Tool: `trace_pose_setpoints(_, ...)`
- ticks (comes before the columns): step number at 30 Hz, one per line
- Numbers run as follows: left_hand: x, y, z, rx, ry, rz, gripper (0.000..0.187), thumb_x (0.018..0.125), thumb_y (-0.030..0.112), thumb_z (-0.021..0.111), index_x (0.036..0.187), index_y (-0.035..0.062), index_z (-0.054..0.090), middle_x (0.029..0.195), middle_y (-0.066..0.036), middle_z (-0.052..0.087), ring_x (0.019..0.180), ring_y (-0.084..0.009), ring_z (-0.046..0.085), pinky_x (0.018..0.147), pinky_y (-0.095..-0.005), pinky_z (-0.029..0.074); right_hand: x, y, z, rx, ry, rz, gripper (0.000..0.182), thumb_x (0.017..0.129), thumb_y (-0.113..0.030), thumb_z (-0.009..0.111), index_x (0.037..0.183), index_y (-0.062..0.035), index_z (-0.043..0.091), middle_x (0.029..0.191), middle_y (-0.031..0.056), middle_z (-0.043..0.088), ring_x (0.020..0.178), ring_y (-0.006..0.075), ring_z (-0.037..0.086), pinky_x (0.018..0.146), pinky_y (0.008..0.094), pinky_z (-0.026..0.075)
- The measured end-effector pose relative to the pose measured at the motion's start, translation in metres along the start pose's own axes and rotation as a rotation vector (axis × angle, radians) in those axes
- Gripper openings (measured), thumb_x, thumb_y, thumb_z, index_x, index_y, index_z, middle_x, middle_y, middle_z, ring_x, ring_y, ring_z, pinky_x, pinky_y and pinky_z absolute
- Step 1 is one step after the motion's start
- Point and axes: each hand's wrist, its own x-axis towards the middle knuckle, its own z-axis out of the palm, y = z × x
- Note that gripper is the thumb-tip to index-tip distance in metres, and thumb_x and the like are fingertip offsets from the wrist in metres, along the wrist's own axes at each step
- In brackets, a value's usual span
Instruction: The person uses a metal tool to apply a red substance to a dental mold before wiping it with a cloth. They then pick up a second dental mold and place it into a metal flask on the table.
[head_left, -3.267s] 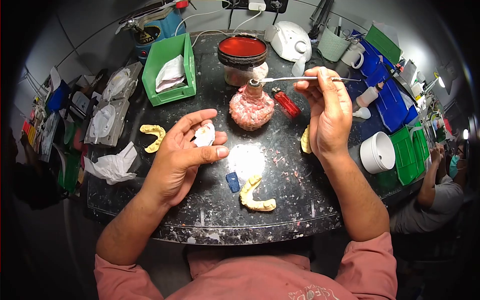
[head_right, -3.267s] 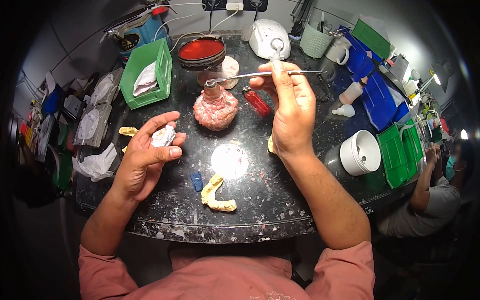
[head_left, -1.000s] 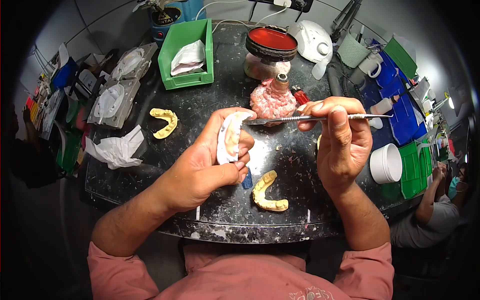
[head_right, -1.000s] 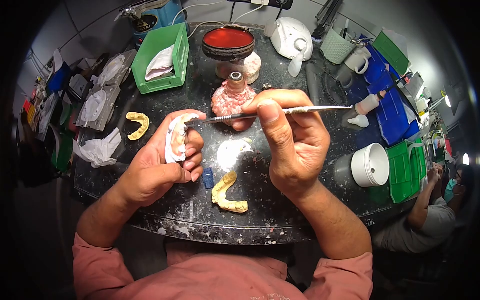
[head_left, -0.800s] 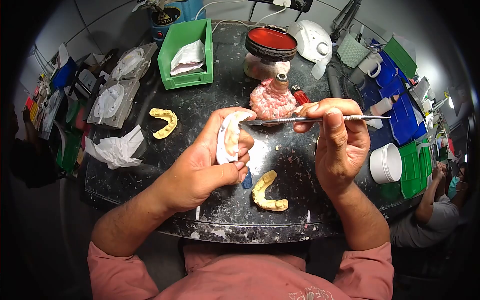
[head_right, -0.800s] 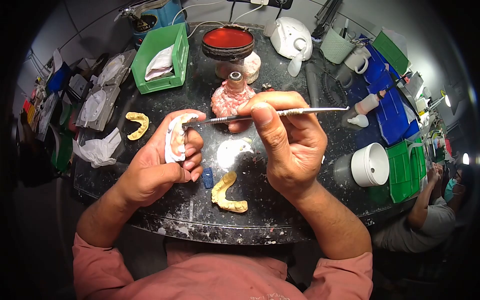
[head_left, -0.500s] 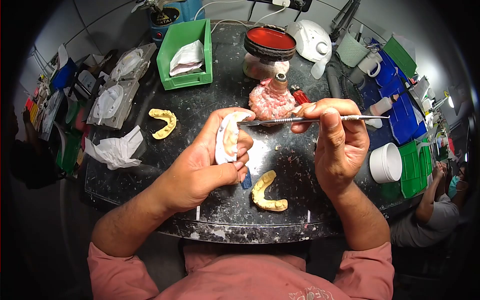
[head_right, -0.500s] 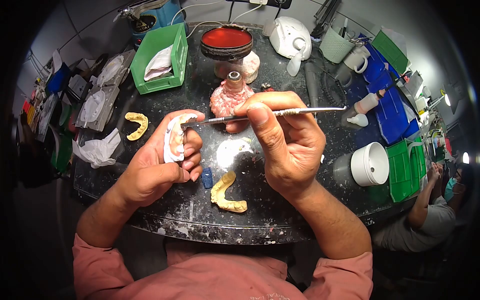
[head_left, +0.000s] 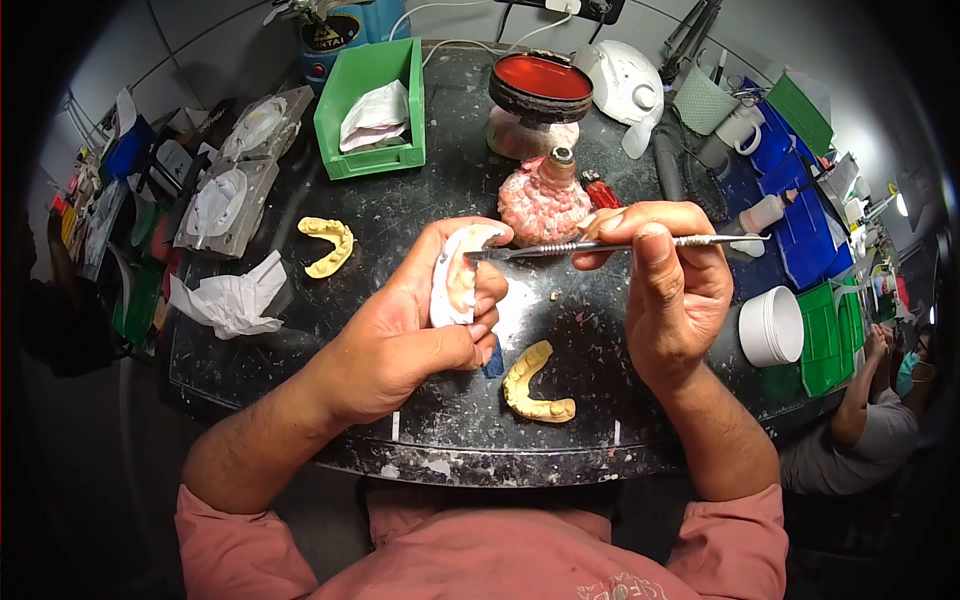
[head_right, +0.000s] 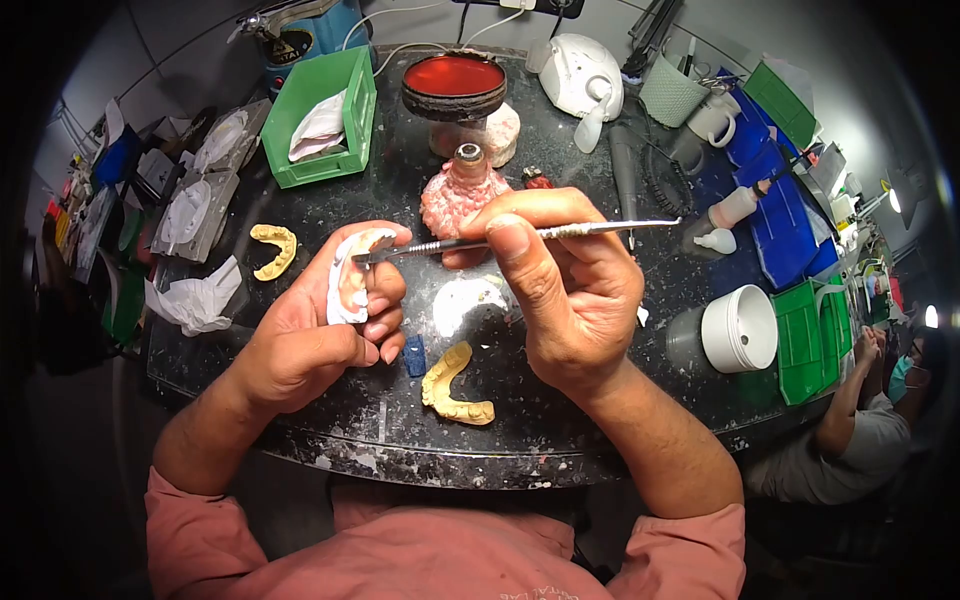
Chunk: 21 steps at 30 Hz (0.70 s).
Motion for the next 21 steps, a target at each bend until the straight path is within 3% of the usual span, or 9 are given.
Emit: trace_pose_setpoints(21,-0.0003,0.0007,0.0007,-0.046,-0.017,-0.020,0.082,0.062,-0.011,0.049,0.139,0.0058,0.029,0.089,-0.001,0.037,0.078,-0.0107,0.040,0.075,-0.0297,0.041,-0.0018,0.0001,-0.0017,0.032,-0.052,0.072,0.016,0.098,-0.009,0.050,0.103,0.0055,0.055,0.096,0.0132,0.061,0.082,0.0187,0.064,0.075,0.0324,0.057)
